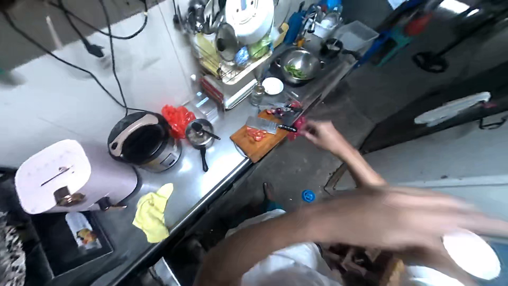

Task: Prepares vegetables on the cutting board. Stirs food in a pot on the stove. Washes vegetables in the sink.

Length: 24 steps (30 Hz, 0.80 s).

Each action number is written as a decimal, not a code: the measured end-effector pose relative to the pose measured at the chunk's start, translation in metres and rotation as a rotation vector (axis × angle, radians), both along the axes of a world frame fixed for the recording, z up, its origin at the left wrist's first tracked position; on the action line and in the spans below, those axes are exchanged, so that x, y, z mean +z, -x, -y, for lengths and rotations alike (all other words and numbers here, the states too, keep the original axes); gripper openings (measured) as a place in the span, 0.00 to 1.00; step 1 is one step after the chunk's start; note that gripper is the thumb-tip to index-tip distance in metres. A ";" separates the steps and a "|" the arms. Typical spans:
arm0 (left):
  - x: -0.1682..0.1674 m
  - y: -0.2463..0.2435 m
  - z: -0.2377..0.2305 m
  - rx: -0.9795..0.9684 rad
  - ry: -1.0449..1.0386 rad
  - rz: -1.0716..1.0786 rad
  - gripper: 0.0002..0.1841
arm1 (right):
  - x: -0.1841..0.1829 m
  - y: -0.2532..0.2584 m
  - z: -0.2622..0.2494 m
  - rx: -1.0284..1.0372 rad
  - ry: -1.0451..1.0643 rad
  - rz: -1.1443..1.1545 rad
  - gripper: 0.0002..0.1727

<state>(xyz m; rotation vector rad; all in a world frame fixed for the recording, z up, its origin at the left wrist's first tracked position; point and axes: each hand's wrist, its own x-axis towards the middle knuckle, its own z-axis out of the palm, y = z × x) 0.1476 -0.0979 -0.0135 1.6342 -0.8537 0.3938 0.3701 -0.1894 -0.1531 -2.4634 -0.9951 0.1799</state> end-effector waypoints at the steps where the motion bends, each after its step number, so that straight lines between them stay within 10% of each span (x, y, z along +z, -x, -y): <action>1: -0.040 -0.016 -0.027 0.137 -0.003 -0.108 0.12 | -0.029 -0.004 0.022 -0.042 0.015 -0.081 0.10; 4: -0.184 -0.046 -0.098 0.590 -0.179 -0.687 0.16 | -0.113 -0.020 0.068 -0.181 0.127 -0.333 0.16; 8: -0.330 -0.072 -0.135 0.925 -0.354 -0.916 0.17 | -0.182 -0.067 0.064 -0.196 0.238 -0.408 0.19; 17: -0.415 -0.215 -0.115 1.027 -0.526 -0.905 0.21 | -0.263 -0.190 0.002 -0.060 0.159 -0.062 0.22; 24: -0.446 -0.224 -0.102 1.118 -0.586 -0.904 0.15 | -0.282 -0.221 -0.019 -0.043 0.248 -0.224 0.24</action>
